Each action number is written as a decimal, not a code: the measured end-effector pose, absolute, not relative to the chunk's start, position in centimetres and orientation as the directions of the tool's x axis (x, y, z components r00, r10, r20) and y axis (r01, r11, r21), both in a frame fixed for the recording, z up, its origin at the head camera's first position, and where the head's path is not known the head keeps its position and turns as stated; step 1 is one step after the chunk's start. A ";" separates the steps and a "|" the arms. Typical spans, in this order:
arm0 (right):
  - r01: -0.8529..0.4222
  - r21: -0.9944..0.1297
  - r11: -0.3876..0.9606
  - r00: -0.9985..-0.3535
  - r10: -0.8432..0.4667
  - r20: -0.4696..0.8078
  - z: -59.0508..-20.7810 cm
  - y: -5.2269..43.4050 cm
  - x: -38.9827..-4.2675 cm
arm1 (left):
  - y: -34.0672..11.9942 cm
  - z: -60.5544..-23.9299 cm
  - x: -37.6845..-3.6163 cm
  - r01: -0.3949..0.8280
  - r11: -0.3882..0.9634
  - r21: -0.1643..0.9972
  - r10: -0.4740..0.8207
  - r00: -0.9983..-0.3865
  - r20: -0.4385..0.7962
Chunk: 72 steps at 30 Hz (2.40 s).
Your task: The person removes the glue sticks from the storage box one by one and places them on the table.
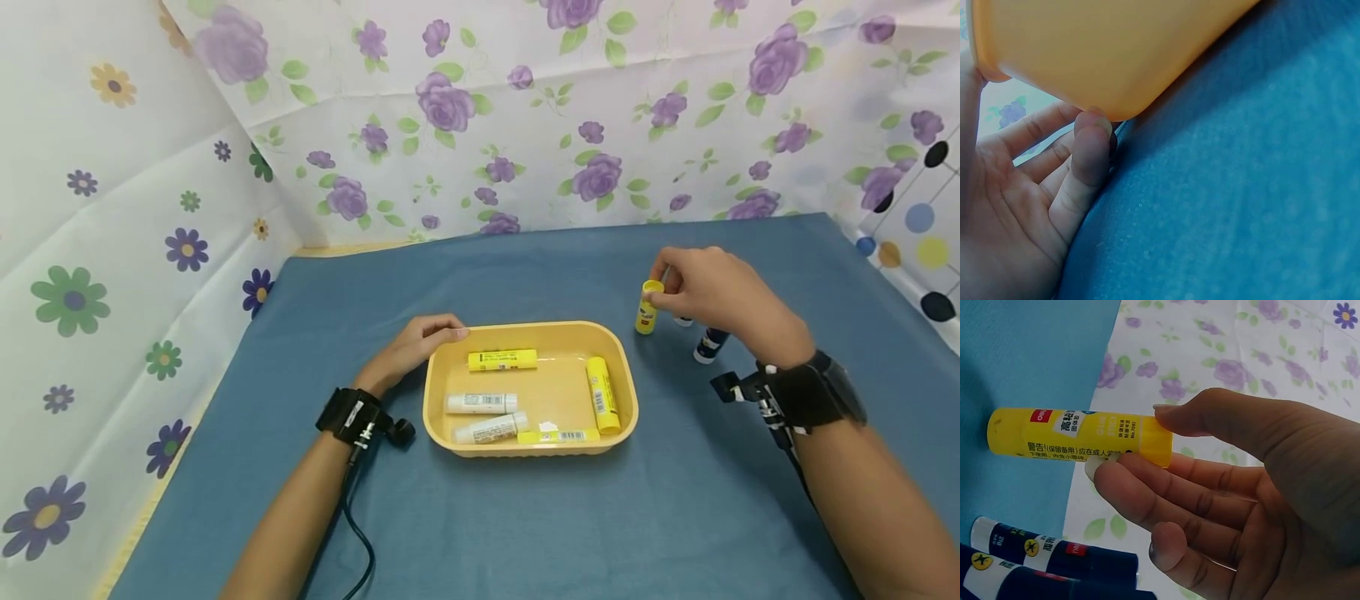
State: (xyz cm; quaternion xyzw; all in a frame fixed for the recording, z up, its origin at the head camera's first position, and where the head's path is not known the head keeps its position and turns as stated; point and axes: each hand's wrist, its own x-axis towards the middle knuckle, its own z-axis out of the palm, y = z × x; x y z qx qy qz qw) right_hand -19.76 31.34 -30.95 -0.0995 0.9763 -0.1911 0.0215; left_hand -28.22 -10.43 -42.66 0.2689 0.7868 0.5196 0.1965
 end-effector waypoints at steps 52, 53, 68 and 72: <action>-0.161 -0.386 0.908 -0.977 -0.204 -0.070 -31.0 31.8 -19.9 | -10.4 -43.3 -27.2 0.284 0.222 0.933 0.577 -0.810 0.110; -0.166 -0.381 0.910 -0.977 -0.205 -0.064 -31.0 31.7 -19.9 | -10.4 -43.3 -27.2 0.285 0.223 0.932 0.575 -0.811 0.110; -0.356 -0.341 0.870 -0.930 -0.295 0.218 -29.1 30.0 -18.1 | -10.2 -43.4 -27.1 0.296 0.216 0.930 0.554 -0.822 0.133; -0.481 -0.402 0.779 -0.873 -0.384 0.300 -29.2 28.5 -17.9 | -10.2 -43.3 -27.1 0.294 0.218 0.931 0.553 -0.823 0.131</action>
